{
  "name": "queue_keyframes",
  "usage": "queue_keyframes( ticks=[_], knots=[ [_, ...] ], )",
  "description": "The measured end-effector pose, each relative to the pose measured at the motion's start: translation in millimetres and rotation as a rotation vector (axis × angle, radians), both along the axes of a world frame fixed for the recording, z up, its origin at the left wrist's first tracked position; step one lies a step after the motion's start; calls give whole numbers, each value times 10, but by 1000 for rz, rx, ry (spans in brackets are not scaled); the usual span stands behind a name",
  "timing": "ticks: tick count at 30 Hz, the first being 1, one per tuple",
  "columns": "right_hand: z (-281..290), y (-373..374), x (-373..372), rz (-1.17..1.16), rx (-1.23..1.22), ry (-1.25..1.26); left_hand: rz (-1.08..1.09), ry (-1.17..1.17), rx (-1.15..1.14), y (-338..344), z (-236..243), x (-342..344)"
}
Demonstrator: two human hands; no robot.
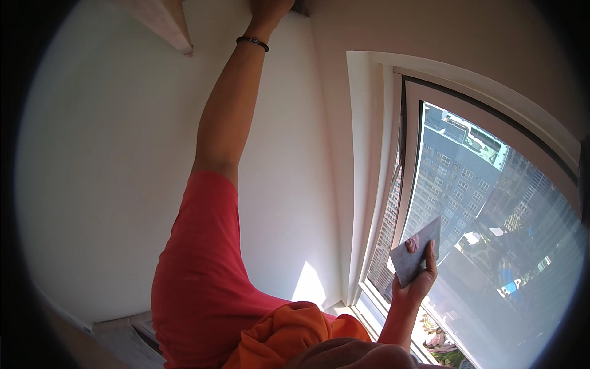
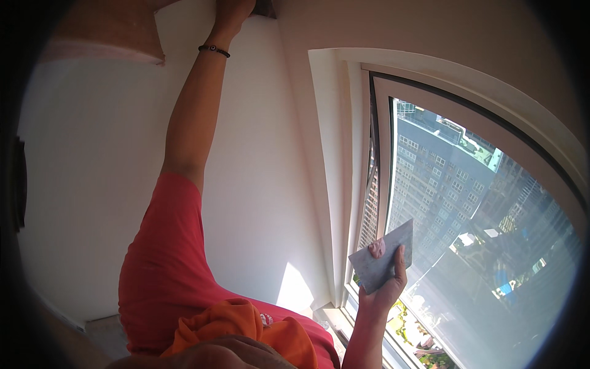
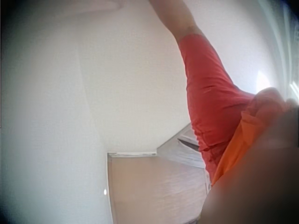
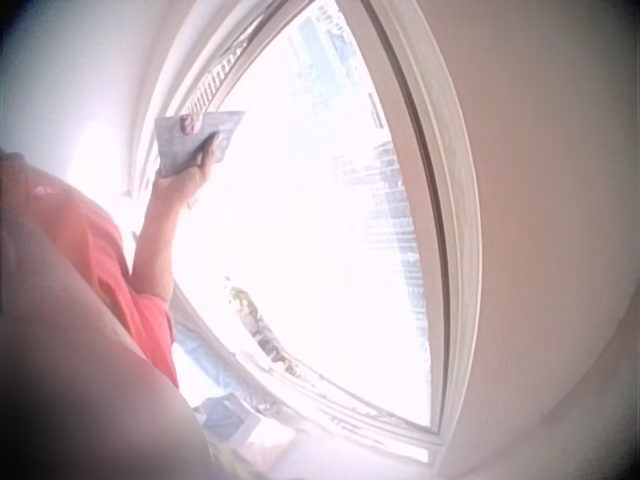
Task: The person uses two putty knives to transfer pink wall compound from one knife to the other and applies it to the wall and ceiling near a window. The person repeatedly scrapes and smooths the compound on the wall surface.
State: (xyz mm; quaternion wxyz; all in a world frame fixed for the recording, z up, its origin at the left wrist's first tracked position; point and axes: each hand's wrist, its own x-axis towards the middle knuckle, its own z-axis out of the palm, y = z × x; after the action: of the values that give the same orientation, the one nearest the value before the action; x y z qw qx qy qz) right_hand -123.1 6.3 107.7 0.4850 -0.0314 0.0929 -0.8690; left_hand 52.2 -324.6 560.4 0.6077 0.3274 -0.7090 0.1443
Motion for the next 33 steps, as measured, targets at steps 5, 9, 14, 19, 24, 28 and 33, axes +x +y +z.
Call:
queue_keyframes(
  ticks=[5, 9, 14, 19, 24, 28, 33],
  knots=[
    [-28, 12, -36, 4, 25, -2, -19, 44, -68, 7, -19, -74],
    [-44, 22, -58, 2, 3, -11, -75, 28, -13, 70, 28, -108],
    [-5, 58, -62, 2, 41, -7, -124, 104, 9, 194, 14, -205],
    [129, 72, 2, 1, 53, -5, -258, 72, -123, 460, -104, -222],
    [141, 150, 86, -7, 103, -9, -325, 121, -14, 1093, -816, 38],
    [59, 200, 102, 40, 188, -25, -549, -169, 32, 1871, -2214, 224],
    [3, 181, 172, 138, 165, -18, -979, -657, 40, 2486, -3373, 81]
  ],
)
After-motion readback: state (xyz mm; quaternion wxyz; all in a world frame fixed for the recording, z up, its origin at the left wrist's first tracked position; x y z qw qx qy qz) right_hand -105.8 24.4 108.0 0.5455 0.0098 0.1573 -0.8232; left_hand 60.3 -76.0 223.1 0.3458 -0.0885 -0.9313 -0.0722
